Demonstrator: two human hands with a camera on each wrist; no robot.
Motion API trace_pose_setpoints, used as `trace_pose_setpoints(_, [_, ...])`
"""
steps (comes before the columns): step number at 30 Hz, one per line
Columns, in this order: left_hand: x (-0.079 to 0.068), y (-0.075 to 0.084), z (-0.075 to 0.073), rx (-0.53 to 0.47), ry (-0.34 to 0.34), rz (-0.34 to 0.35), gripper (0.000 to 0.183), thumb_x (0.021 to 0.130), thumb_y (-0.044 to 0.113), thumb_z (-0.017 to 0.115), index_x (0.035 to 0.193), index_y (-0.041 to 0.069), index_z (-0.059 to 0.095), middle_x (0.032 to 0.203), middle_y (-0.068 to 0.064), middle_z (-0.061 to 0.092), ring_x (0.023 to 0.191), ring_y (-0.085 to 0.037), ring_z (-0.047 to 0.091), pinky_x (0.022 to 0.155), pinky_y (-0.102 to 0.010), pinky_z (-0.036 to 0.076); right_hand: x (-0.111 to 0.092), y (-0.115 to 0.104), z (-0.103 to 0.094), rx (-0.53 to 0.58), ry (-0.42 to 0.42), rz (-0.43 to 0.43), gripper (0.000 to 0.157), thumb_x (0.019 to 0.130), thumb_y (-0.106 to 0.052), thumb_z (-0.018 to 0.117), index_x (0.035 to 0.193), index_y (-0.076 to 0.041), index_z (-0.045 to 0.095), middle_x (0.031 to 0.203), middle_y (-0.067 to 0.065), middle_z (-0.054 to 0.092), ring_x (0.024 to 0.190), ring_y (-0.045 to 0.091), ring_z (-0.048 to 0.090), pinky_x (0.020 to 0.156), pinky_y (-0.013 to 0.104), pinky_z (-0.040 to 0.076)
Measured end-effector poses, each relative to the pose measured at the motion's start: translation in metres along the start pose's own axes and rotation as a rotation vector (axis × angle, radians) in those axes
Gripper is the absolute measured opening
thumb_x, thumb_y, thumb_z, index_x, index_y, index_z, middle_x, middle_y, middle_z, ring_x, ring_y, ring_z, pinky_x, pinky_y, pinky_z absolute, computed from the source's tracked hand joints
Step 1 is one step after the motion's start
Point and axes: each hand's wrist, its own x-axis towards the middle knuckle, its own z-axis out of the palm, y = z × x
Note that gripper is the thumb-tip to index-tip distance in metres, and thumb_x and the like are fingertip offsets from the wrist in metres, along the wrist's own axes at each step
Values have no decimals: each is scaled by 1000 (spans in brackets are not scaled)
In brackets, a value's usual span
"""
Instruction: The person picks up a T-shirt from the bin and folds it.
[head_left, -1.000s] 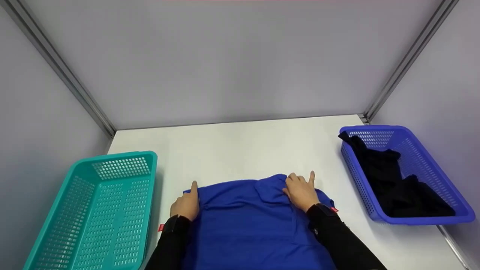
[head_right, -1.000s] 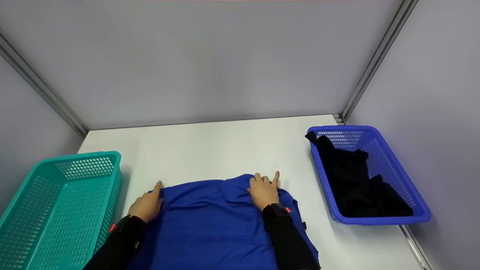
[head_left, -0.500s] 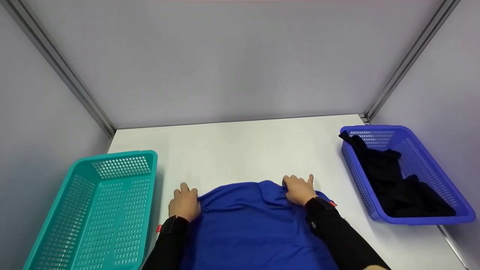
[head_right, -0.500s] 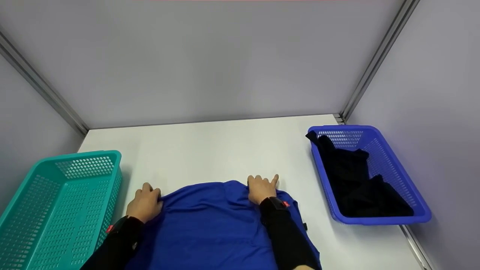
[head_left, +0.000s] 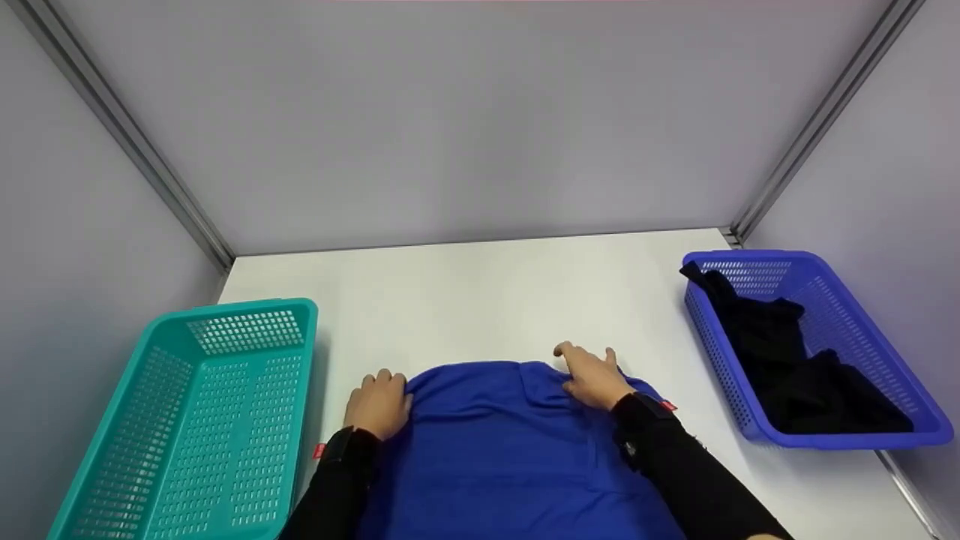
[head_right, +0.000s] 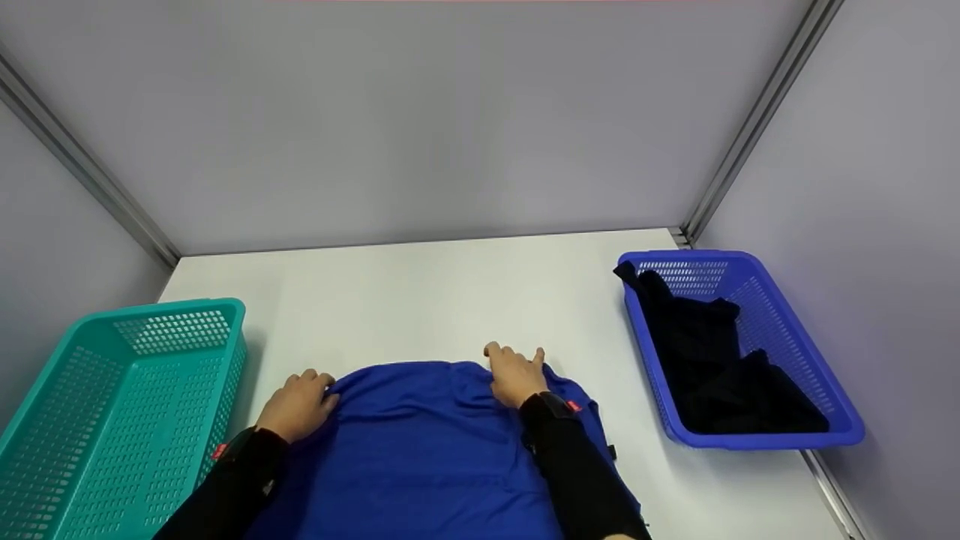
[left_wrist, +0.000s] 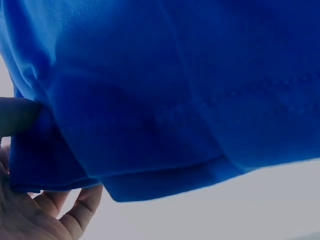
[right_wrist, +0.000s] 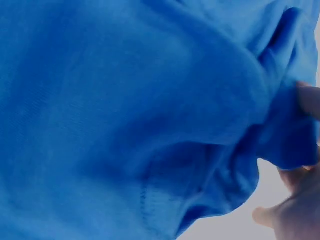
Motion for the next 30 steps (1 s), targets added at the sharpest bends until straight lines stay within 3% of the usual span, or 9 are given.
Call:
trace_pose_setpoints(2, [0, 1, -2, 12, -9, 1, 17, 96, 15, 71, 95, -1, 66, 90, -17, 58, 86, -40, 60, 70, -56, 53, 0, -2, -3, -76, -31, 12, 33, 87, 1, 70, 120, 0, 66, 109, 19, 66, 108, 43, 62, 103, 78, 29])
trace_pose_setpoints(5, [2, 2, -4, -5, 21, 11, 14, 93, 10, 72, 95, -2, 64, 89, -18, 58, 85, -40, 60, 69, -56, 53, 0, -3, -8, -147, -34, 17, 19, 84, -1, 69, 102, -4, 71, 96, 15, 61, 98, 42, 60, 96, 71, 36])
trace_pose_setpoints(7, [3, 2, -6, -32, 44, 21, 15, 91, 6, 73, 96, -2, 61, 88, -19, 60, 84, -42, 61, 68, -57, 53, 1, -3, -11, -133, -25, 12, 12, 82, 0, 69, 91, -7, 64, 88, 9, 54, 90, 38, 59, 98, 71, 35])
trace_pose_setpoints(11, [5, 4, -11, -89, 11, 5, 19, 92, 10, 73, 96, 0, 57, 88, -19, 62, 84, -43, 61, 70, -59, 52, 0, -1, -16, -72, -2, -49, 24, 80, 2, 66, 86, -13, 49, 76, 1, 50, 80, 32, 62, 105, 78, 26])
trace_pose_setpoints(15, [9, 9, -16, -147, -55, -60, 23, 101, 22, 64, 97, 1, 57, 89, -19, 63, 88, -43, 61, 75, -59, 51, -3, -1, -16, -95, 59, -135, 21, 84, 2, 63, 92, -11, 49, 80, 3, 56, 87, 35, 63, 108, 81, 20])
trace_pose_setpoints(19, [10, 10, -18, -156, -5, -63, 19, 103, 18, 57, 92, 2, 57, 86, -18, 61, 83, -42, 60, 72, -58, 51, -3, -1, -16, -157, 148, -178, 22, 91, -1, 66, 111, -3, 57, 103, 15, 61, 102, 41, 59, 107, 76, 28])
trace_pose_setpoints(22, [11, 9, -19, -135, 45, -48, 15, 102, 13, 59, 91, 2, 57, 84, -17, 60, 80, -40, 60, 69, -57, 51, -5, 1, -20, -187, 175, -192, 29, 93, -7, 71, 119, -1, 61, 104, 16, 61, 100, 40, 58, 99, 68, 36])
trace_pose_setpoints(26, [11, 6, -21, -98, 70, -44, 14, 100, 10, 63, 92, 1, 57, 85, -16, 60, 81, -39, 61, 68, -55, 52, -7, 7, -30, -146, 118, -202, 29, 95, -26, 74, 113, -5, 66, 97, 9, 62, 92, 33, 57, 89, 58, 35])
trace_pose_setpoints(30, [13, 4, -24, -84, 86, -48, 12, 97, 6, 66, 92, 1, 57, 85, -15, 59, 82, -40, 63, 67, -55, 54, -10, 13, -42, -71, -6, -200, 27, 102, -33, 63, 110, -8, 66, 99, 4, 61, 95, 27, 58, 85, 52, 34])
